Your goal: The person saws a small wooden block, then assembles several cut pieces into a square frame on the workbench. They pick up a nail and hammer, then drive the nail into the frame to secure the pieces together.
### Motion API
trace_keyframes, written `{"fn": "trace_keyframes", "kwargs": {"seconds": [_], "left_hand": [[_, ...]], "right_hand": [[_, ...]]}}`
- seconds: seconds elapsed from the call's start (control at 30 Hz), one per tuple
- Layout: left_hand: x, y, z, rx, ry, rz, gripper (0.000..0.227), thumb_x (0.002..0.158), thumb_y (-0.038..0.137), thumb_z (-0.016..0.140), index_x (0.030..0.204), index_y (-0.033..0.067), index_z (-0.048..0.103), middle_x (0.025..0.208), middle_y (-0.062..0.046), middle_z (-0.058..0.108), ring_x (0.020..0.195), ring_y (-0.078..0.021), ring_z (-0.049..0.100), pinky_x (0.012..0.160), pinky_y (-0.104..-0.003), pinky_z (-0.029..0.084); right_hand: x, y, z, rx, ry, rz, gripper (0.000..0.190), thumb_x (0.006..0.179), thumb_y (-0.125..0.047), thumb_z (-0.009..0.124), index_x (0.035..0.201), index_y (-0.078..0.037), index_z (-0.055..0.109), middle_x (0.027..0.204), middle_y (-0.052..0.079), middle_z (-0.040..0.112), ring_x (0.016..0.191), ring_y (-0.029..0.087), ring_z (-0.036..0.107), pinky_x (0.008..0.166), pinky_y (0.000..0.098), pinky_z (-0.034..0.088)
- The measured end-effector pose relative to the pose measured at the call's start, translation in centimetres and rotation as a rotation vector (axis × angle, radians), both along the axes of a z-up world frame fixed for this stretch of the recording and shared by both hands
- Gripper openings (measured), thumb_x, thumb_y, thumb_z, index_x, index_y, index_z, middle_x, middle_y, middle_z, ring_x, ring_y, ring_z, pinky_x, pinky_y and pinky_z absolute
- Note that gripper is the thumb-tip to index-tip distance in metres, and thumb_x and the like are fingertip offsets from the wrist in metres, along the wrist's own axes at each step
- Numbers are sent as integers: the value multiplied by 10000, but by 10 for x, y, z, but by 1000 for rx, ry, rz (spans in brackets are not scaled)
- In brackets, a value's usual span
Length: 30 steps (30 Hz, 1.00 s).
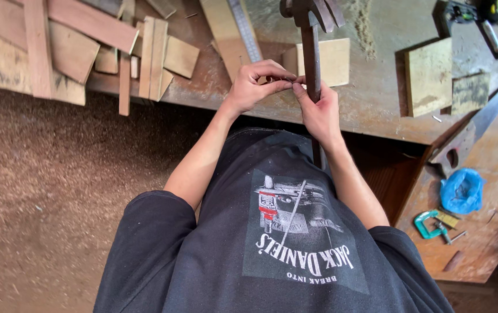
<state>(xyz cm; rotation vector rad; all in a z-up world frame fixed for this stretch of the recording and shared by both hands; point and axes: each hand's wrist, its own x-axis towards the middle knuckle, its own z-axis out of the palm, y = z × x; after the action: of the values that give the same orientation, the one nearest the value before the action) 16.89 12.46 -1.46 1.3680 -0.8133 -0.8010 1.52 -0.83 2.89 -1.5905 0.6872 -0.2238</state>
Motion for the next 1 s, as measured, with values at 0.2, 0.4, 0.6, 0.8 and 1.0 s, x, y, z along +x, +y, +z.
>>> {"fn": "trace_keyframes", "kwargs": {"seconds": [0.2,0.4,0.6,0.8,1.0], "left_hand": [[-24,-47,2,-143,49,-75,153,945,49,790,1098,56,788,1075,-27,717,939,-94,657,795,-229,535],[-35,-94,3,68,-134,-24,127,975,92,750,1092,50,778,1016,-32,792,899,-100,744,815,-262,595],[-41,-115,-2,55,-579,-34,146,1003,129,709,1132,60,712,1066,-68,749,1001,-195,714,914,-345,582],[-33,-110,-3,223,-558,-28,276,1159,252,480,1404,136,534,1306,-76,674,1147,-199,685,1012,-381,538],[-35,-127,16,644,-1036,-92,1123,617,673,859,1477,74,453,1263,-180,522,1154,-292,564,892,-532,404]], "right_hand": [[-29,-25,1,261,38,-181,194,1013,-201,678,1136,-51,684,611,-99,486,476,3,413,413,226,299],[-71,-48,-8,194,79,-301,200,1060,-228,683,1083,-29,673,648,-105,491,505,-1,412,433,227,299],[-114,-63,-17,10,147,-335,172,1009,-188,759,1049,-33,695,637,-111,431,560,-4,368,500,222,295],[-112,-74,-34,-114,162,-313,278,869,-147,870,1084,-56,717,637,-121,425,596,-3,400,547,211,359],[-80,-85,-61,-219,144,-251,393,768,-157,928,1083,-71,709,630,-89,443,581,18,428,529,232,380]]}}
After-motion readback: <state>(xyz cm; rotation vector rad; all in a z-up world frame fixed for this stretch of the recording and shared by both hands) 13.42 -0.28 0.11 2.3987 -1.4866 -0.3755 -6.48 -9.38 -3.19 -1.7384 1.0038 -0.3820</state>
